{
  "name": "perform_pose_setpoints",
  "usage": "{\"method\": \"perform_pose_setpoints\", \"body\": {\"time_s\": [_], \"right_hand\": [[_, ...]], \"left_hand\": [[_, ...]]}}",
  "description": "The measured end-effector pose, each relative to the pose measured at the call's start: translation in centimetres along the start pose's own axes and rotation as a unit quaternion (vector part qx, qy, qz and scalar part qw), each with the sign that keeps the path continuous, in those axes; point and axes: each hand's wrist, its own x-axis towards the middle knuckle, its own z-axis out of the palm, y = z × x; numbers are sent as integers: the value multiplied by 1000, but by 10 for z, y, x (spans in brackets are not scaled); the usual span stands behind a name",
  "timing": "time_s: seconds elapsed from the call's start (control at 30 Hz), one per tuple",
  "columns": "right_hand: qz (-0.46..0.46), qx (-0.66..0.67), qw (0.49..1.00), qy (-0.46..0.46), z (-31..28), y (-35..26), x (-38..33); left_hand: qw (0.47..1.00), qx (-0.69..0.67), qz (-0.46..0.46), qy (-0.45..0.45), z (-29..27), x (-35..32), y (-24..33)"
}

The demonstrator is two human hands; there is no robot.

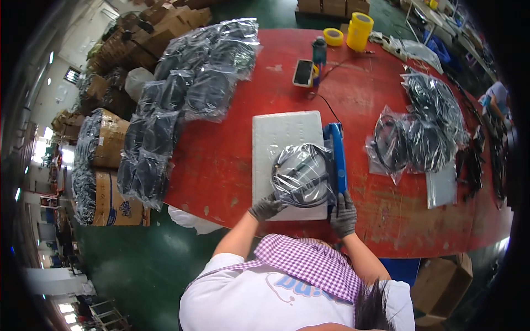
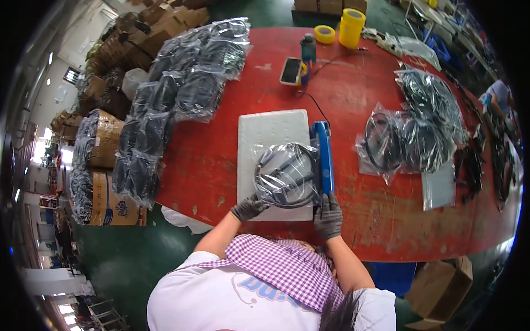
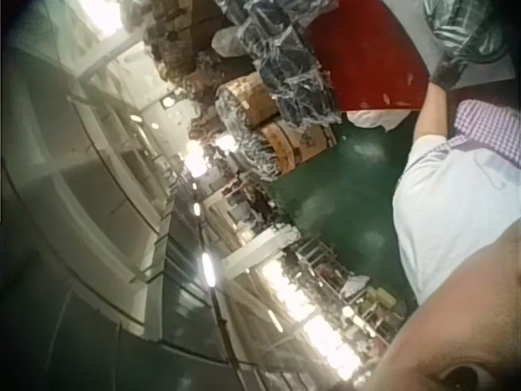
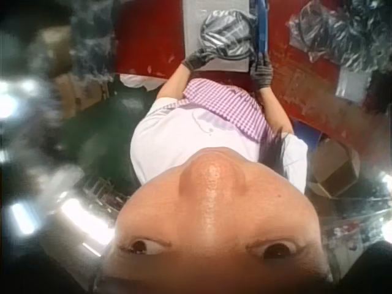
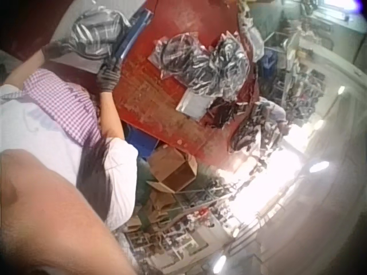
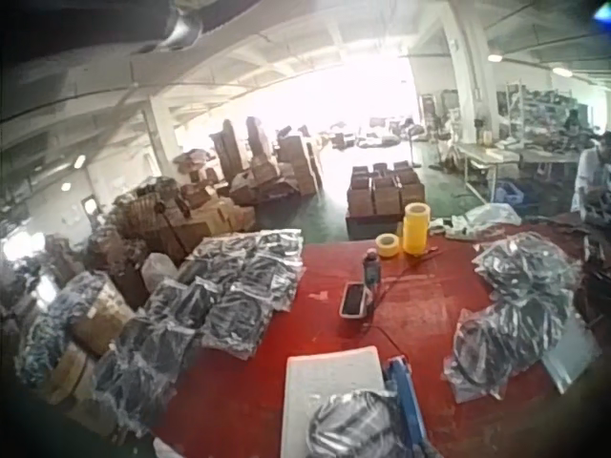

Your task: The person places coiled black cables into clear plastic bags and seals them using a handheld heat sealer. The worker repeatedly picks up a cable, inserts it into a bag, and runs the sealer along the top edge to close the package. The sealed items are then moved to a stack on the table.

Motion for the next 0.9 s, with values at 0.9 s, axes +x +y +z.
{"method": "perform_pose_setpoints", "body": {"time_s": [0.9], "right_hand": [[-40, -25, 999, -11, 10, -5, -9]], "left_hand": [[932, 140, 225, 247, 15, 19, 15]]}}
